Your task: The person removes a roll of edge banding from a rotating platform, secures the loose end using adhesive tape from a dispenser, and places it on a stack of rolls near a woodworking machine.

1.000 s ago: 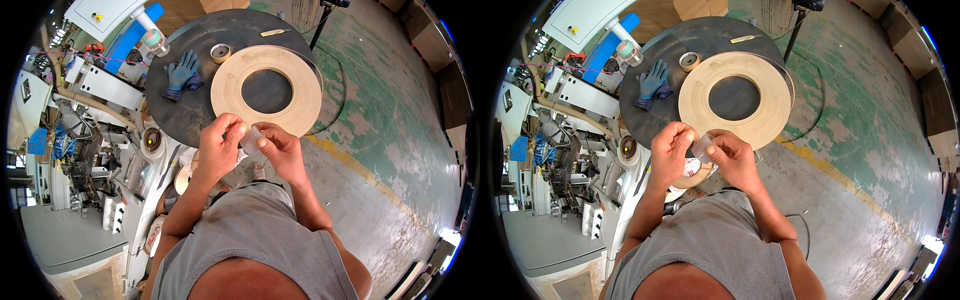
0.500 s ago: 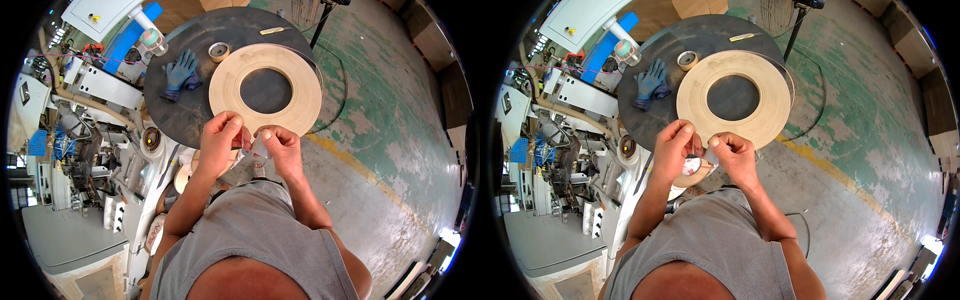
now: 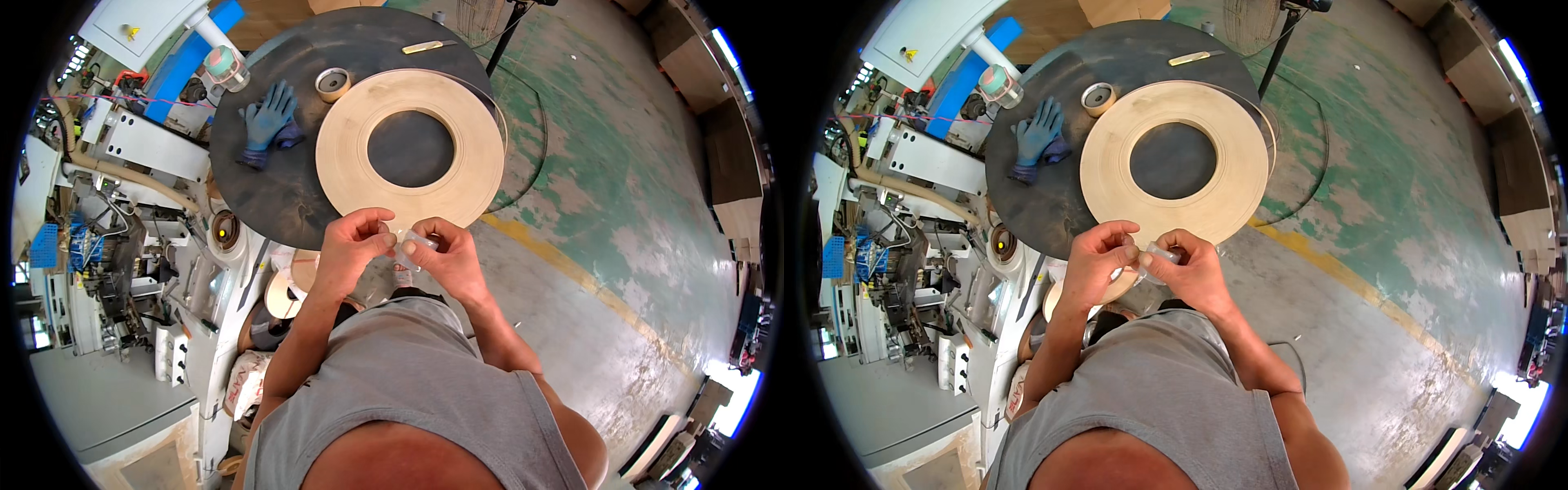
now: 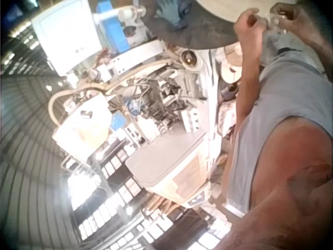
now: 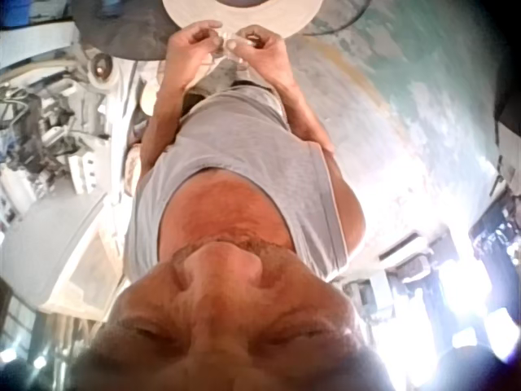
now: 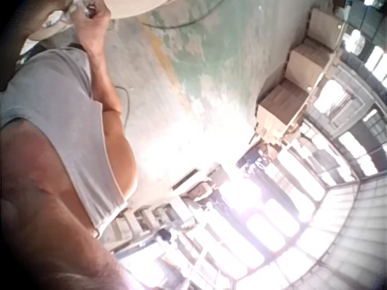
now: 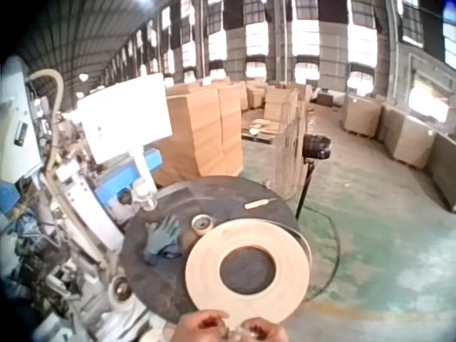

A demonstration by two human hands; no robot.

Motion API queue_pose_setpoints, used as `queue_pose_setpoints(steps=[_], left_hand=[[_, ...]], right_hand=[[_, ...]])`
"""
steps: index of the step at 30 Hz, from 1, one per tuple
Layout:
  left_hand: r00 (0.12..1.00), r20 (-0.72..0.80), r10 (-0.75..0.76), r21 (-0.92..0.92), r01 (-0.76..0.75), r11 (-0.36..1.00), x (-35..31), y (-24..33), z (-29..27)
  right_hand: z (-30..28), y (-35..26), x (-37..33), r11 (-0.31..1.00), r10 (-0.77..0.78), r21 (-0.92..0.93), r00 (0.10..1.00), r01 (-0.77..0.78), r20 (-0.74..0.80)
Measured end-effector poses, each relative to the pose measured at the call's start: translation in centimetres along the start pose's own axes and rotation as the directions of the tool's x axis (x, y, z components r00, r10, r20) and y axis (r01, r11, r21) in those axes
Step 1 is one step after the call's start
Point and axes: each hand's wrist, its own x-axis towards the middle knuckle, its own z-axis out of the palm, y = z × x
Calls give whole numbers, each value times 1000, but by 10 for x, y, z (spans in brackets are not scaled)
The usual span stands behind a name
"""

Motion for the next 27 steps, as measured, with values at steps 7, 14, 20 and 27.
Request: queue_pose_setpoints(steps=[7,14,20,27], left_hand=[[998,19,52,162,-54,985,4,-11,-2],[993,118,25,156,-44,987,24,-9,-1],[981,189,52,145,-80,986,44,-18,32],[993,98,71,194,-89,977,94,-34,88]], right_hand=[[-5,-4,-8,976,-1,-215,995,-20,-97],[-21,4,-23,949,222,-220,974,-225,-40],[-64,0,-38,903,426,-58,905,-426,-14],[-154,-3,-2,928,317,166,942,-333,114]])
